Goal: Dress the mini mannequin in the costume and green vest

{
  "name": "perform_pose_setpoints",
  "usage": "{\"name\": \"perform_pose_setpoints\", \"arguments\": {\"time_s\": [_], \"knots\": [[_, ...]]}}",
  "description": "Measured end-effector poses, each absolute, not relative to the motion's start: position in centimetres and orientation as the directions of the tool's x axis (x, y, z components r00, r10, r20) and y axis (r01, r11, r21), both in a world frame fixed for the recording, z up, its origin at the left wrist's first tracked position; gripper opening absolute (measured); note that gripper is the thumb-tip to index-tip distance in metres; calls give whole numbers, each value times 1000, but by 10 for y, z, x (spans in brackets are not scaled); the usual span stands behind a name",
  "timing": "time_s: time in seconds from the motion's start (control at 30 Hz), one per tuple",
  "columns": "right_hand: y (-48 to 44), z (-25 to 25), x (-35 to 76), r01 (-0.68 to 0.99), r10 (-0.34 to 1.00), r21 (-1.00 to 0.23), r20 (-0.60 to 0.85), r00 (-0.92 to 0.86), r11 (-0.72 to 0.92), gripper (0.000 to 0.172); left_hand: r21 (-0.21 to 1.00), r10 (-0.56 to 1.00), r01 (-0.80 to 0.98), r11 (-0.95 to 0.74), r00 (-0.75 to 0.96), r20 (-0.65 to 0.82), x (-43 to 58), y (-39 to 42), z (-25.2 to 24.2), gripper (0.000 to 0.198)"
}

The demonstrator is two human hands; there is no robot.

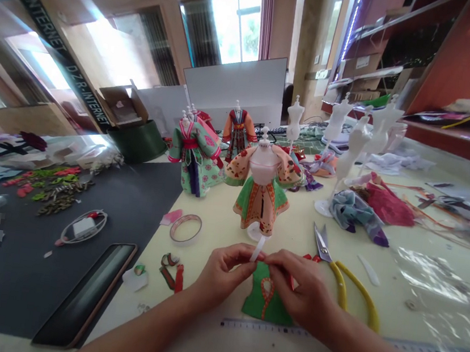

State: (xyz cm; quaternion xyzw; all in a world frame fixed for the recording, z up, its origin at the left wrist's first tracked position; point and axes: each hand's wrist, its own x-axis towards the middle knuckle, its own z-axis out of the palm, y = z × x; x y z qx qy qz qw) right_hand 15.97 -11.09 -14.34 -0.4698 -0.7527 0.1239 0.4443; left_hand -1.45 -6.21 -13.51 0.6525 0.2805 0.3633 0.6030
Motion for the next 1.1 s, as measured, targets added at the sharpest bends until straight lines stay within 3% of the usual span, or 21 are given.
{"name": "perform_pose_setpoints", "arguments": {"time_s": [0.17, 0.27, 0.33, 0.4, 0.53, 0.67, 0.77, 0.97, 1.1], "knots": [[-111, -146, 160, 591, 849, -688, 529, 12, 421, 19, 999, 803, -22, -30, 595, 37, -16, -65, -138, 18], [-109, -146, 161, 551, 869, -722, 495, -10, 418, 30, 1000, 781, -23, -8, 624, 20, -16, -67, -136, 20], [-108, -143, 162, 508, 887, -752, 459, -53, 419, 27, 999, 758, -38, -11, 651, 34, -17, -67, -133, 21], [-106, -138, 163, 434, 917, -813, 386, -97, 388, 19, 999, 745, -53, -10, 666, 43, -18, -67, -130, 23], [-104, -134, 164, 201, 965, -953, 190, -180, 225, 24, 999, 790, -45, -21, 612, 44, -19, -65, -129, 24], [-105, -141, 163, 43, 971, -996, 69, -229, 81, 24, 995, 879, 36, -89, 473, 62, -17, -64, -134, 28], [-106, -145, 160, 39, 974, -997, 61, -219, 71, 21, 977, 917, 98, -187, 374, 138, -15, -65, -137, 24], [-107, -143, 156, 133, 968, -979, 120, -220, 152, 14, 899, 794, 89, -429, 511, 329, -10, -68, -133, 12], [-108, -149, 154, 137, 957, -969, 171, -232, 206, 16, 868, 797, 162, -469, 502, 337, -10, -71, -133, 12]]}}
